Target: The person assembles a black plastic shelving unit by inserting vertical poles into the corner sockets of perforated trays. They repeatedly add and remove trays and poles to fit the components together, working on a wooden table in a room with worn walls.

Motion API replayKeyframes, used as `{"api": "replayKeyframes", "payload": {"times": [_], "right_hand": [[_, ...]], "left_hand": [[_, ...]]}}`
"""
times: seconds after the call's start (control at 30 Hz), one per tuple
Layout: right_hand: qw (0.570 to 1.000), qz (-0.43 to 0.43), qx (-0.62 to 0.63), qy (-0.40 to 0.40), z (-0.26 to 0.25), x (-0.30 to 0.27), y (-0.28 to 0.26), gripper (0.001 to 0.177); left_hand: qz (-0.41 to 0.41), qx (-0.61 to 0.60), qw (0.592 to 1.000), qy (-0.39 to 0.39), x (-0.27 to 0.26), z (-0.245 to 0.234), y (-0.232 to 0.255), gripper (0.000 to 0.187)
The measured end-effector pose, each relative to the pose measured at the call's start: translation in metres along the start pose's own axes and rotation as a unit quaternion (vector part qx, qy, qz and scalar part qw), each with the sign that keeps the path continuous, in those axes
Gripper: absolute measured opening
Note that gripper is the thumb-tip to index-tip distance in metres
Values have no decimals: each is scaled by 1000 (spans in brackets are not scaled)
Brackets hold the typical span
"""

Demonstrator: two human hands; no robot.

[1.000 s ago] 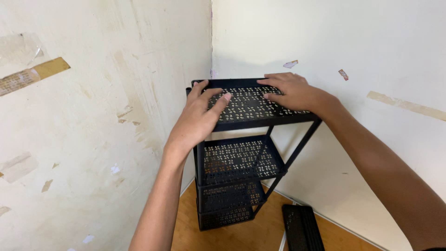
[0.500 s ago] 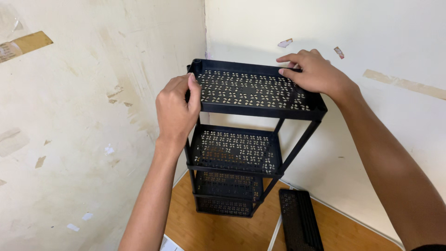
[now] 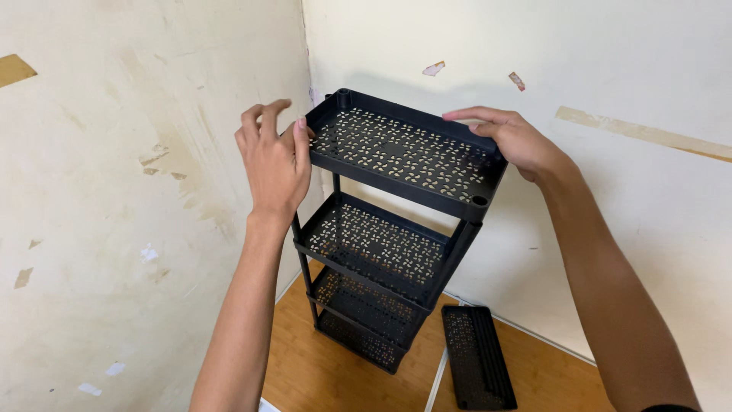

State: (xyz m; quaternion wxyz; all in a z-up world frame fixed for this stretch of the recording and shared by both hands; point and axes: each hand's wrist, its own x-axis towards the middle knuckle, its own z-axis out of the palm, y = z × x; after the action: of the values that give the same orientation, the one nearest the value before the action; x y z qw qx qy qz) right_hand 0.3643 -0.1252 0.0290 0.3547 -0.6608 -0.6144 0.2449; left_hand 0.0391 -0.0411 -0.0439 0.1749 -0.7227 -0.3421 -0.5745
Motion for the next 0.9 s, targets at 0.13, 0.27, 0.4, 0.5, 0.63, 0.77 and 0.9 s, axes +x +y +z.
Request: {"api": "replayKeyframes", "payload": {"times": [0.13, 0.27, 0.4, 0.5, 0.63, 0.77, 0.9], "right_hand": [[999, 30, -24, -10, -4, -15, -7, 43], [988, 28, -28, -149, -15, -24, -14, 41], [987, 28, 44, -155, -9, -30, -15, 39], [986, 18, 127, -106, 4, -29, -12, 40], [960, 13, 261, -103, 6, -26, -6, 46], [938, 8, 333, -93, 10, -18, -9, 48], [935, -11, 338, -110, 18, -16, -23, 52]], "left_hand": [[-141, -25, 990, -1, -4, 14, 12, 26], [-249, -157, 956, 6, -6, 29, 17, 28], [-307, -224, 925, -17, -1, 43, 6, 33], [-307, -235, 922, 18, 5, 54, -6, 34], [-281, -181, 942, 7, 11, 68, -17, 41], [-298, -202, 932, -32, 12, 68, -9, 58], [-394, -280, 870, -95, 18, 54, 6, 81]]}}
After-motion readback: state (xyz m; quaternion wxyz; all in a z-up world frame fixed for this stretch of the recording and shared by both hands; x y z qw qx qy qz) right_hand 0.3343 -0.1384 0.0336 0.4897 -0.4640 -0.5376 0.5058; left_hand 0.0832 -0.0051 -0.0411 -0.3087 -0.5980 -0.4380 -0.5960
